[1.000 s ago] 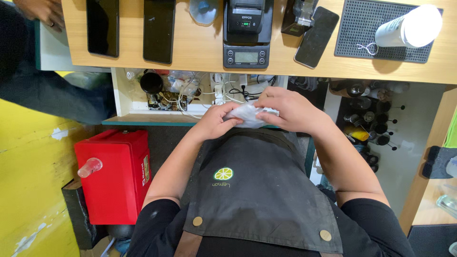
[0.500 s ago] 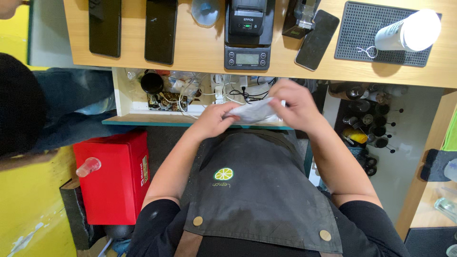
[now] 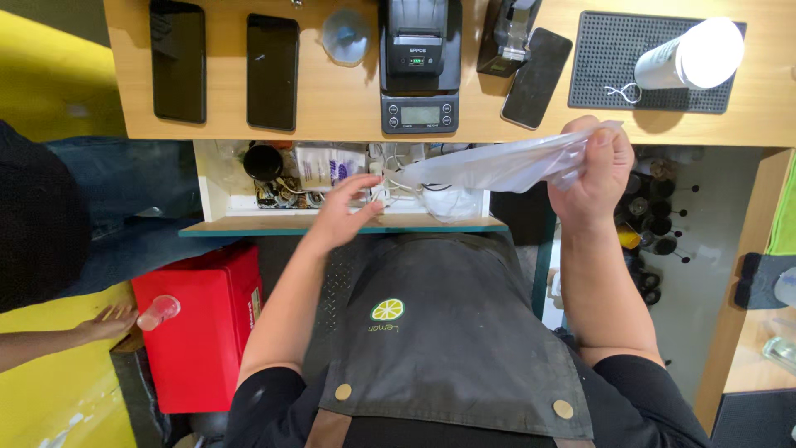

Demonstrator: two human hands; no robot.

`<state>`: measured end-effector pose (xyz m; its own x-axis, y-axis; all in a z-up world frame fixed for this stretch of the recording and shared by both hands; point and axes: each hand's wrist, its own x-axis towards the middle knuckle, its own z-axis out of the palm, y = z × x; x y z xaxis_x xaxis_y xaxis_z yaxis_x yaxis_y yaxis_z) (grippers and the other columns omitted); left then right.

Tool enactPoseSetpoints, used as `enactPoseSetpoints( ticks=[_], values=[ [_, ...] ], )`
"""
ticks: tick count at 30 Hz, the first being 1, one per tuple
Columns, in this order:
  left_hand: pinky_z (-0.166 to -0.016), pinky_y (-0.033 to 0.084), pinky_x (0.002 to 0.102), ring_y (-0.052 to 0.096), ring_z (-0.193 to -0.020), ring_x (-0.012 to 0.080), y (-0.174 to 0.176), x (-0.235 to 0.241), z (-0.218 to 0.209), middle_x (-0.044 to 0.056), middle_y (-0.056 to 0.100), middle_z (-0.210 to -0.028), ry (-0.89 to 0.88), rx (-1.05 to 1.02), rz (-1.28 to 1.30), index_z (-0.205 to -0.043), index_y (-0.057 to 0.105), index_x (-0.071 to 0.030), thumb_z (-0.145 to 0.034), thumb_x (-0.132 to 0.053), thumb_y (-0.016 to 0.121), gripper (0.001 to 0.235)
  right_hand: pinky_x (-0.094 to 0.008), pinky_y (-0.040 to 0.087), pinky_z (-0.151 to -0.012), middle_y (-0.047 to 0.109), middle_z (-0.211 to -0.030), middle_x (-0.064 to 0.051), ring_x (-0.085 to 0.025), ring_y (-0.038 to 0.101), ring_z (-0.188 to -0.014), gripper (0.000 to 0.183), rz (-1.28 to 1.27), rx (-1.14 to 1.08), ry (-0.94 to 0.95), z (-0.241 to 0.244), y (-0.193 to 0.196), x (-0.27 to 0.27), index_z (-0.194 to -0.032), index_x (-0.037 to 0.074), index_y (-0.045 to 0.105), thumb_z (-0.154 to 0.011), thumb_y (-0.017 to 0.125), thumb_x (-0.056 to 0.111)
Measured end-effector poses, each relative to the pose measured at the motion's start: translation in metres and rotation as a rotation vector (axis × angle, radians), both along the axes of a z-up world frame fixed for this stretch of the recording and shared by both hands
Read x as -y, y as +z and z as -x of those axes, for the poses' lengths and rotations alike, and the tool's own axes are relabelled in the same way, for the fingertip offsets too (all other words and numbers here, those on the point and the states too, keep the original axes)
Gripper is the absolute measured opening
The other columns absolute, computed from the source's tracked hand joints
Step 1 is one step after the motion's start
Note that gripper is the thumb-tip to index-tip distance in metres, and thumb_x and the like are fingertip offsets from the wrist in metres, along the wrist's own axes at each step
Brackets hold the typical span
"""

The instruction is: The person prepares a cup of tea by adding ingredients from a small packet, pouring hot water from a dispenser, and stirring with a spoon. They then count cash and coins from a drawer and place the cup in a plastic carrier bag.

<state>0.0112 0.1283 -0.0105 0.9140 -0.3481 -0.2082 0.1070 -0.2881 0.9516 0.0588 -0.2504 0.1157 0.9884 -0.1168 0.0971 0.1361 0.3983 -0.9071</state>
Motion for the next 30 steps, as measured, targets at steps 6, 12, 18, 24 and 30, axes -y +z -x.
enactPoseSetpoints(
  ticks=[6,12,18,24,30],
  values=[
    [-0.115,0.037,0.043,0.044,-0.141,0.0286,0.07,0.072,-0.036,0.016,0.046,-0.152,0.015,0.311,0.218,-0.149,0.042,0.0,-0.079,-0.027,0.086,0.087,-0.026,0.043,-0.069,0.063,-0.092,-0.011,-0.012,0.053,-0.075,0.032,0.097,0.027,0.05,0.014,0.009,0.008,-0.095,0.001,0.056,-0.114,0.06,0.026],
    [-0.103,0.054,0.034,0.068,-0.116,0.0192,0.029,0.119,-0.053,0.011,0.074,-0.123,-0.303,-0.045,0.433,-0.129,0.072,-0.001,-0.099,-0.015,0.073,0.033,-0.025,0.044,-0.069,0.064,-0.093,-0.011,-0.012,0.053,-0.074,0.03,0.108,0.018,-0.021,0.033,0.014,0.042,-0.092,0.003,0.055,-0.113,0.062,0.024],
    [-0.077,0.049,0.025,0.059,-0.085,0.005,0.006,0.176,-0.046,-0.001,0.067,-0.092,-0.338,-0.435,0.525,-0.103,0.069,-0.002,-0.092,-0.012,0.077,0.017,-0.026,0.047,-0.072,0.065,-0.092,-0.01,-0.013,0.057,-0.075,0.026,0.03,0.015,-0.09,0.037,-0.004,0.093,-0.094,0.001,0.056,-0.111,0.063,0.02],
    [-0.075,0.052,0.024,0.062,-0.084,0.0042,0.022,0.238,-0.042,-0.003,0.071,-0.09,-0.499,-0.344,0.507,-0.1,0.073,-0.003,-0.093,-0.015,0.076,0.014,-0.026,0.046,-0.072,0.064,-0.091,-0.006,-0.012,0.055,-0.078,0.026,0.17,-0.069,-0.103,0.048,-0.025,0.168,-0.093,0.001,0.06,-0.11,0.064,0.019],
    [-0.068,0.049,0.024,0.062,-0.076,0.0048,0.014,0.32,-0.04,-0.003,0.072,-0.086,-0.302,-0.422,0.457,-0.101,0.077,-0.003,-0.091,-0.019,0.077,0.019,-0.029,0.048,-0.069,0.063,-0.092,-0.01,-0.019,0.058,-0.078,0.017,1.135,-0.103,-0.087,0.026,0.013,0.245,-0.096,-0.001,0.065,-0.092,0.074,0.013]
  ],
)
